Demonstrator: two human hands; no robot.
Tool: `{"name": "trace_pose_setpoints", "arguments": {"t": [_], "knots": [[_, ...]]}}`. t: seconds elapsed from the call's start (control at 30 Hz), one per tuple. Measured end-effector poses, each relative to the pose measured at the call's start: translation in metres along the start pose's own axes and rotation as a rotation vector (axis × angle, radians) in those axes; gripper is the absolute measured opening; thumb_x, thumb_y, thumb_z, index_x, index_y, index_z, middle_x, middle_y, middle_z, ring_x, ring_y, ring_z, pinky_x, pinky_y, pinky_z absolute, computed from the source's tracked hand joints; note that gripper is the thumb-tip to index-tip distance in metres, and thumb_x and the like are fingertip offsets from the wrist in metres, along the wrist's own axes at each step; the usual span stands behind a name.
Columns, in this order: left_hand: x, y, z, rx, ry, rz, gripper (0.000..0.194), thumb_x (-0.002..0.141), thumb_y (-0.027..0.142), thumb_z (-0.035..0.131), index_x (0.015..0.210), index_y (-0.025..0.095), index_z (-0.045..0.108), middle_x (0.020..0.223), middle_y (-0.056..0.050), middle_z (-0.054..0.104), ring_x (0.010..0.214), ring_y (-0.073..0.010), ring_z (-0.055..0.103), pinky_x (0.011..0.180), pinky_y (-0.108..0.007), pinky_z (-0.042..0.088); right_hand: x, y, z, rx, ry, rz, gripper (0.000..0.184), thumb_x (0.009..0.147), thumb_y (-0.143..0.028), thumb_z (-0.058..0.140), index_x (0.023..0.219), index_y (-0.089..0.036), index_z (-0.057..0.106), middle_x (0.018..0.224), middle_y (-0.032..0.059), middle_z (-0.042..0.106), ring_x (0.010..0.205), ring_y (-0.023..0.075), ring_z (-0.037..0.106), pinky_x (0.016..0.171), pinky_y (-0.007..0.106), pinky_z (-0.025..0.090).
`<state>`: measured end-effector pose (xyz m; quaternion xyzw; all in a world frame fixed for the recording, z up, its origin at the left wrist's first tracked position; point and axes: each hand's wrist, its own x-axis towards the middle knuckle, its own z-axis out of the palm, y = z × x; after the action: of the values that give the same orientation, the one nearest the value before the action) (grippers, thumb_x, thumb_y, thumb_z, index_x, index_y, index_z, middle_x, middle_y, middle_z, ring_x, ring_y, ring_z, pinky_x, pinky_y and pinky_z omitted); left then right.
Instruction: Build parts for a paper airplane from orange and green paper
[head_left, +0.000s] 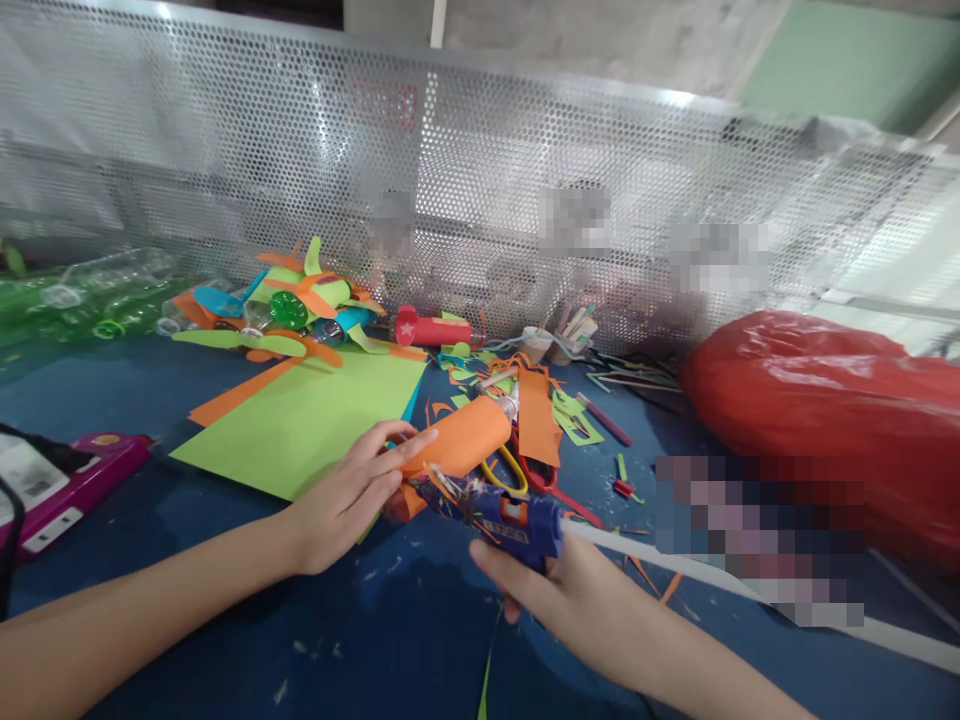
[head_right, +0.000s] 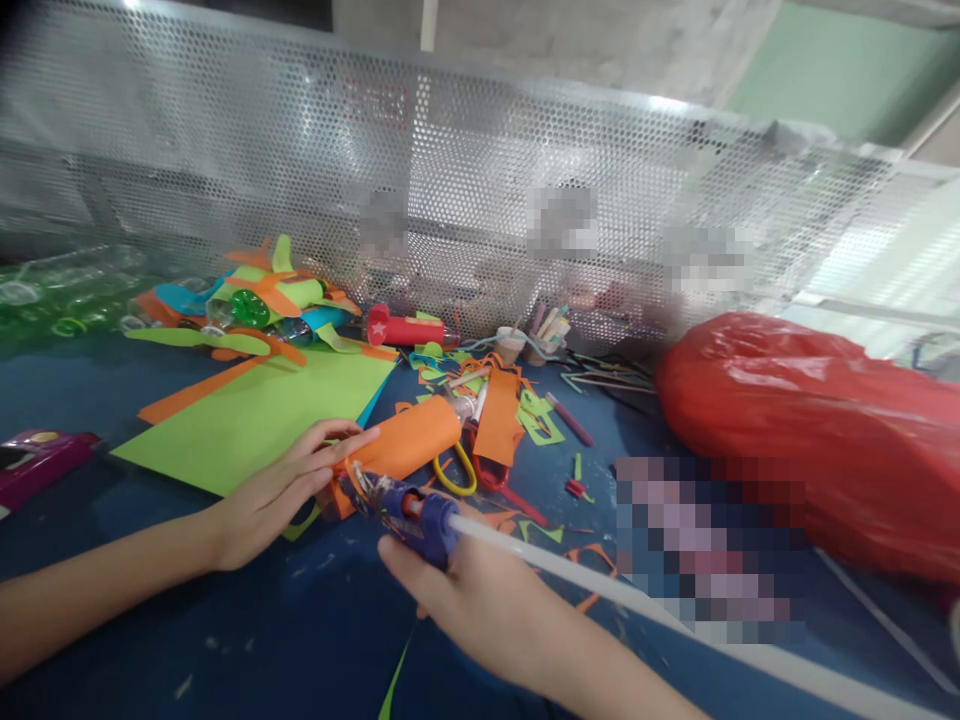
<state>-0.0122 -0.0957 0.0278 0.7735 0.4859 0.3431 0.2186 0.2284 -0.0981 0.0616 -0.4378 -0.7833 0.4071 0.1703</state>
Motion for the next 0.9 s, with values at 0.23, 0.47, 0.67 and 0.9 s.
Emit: {"name": "trace_pose_setpoints", "arguments": {"t": [0.23,0.47,0.67,0.9], "knots": [[0.000,-0.002,0.000,-0.031,-0.003,0.005,0.047,0.096,0.030,0.021,0.140,0.034,0.038,0.140,-0.001,0.036,0.129,-0.0210,0.036,0.109,-0.038,0.030,0.000,0.002,-0.004,-0.053,0.099,0.016,0.034,0.086,-0.053,0.048,0.089,-0.021,0.056,0.058,-0.0019,0.053,0.053,0.0135,0.055,0.047,0.023,0.043],[0.000,-0.001,-0.001,-0.011,-0.015,0.012,0.047,0.096,0.028,0.022,0.141,0.031,0.037,0.141,-0.002,0.033,0.130,-0.0213,0.034,0.111,-0.039,0.026,-0.004,-0.008,-0.003,-0.053,-0.003,0.063,0.034,0.089,-0.051,0.045,0.091,-0.019,0.056,0.067,-0.0015,0.058,0.057,0.0125,0.058,0.053,0.023,0.045],[0.000,-0.002,-0.001,0.009,-0.025,0.012,0.047,0.097,0.029,0.020,0.141,0.033,0.036,0.141,-0.002,0.034,0.129,-0.0212,0.036,0.109,-0.037,0.031,-0.004,-0.012,-0.007,-0.076,0.024,0.075,0.034,0.090,-0.050,0.043,0.093,-0.019,0.055,0.058,-0.0037,0.053,0.054,0.0121,0.056,0.050,0.022,0.043],[0.000,-0.001,-0.002,0.030,-0.024,0.020,0.047,0.097,0.028,0.019,0.141,0.031,0.036,0.141,-0.002,0.035,0.129,-0.0214,0.036,0.109,-0.039,0.031,-0.005,-0.017,-0.008,-0.070,-0.038,0.113,0.036,0.089,-0.051,0.043,0.101,-0.020,0.057,0.057,-0.0038,0.054,0.054,0.0122,0.056,0.051,0.022,0.043]]}}
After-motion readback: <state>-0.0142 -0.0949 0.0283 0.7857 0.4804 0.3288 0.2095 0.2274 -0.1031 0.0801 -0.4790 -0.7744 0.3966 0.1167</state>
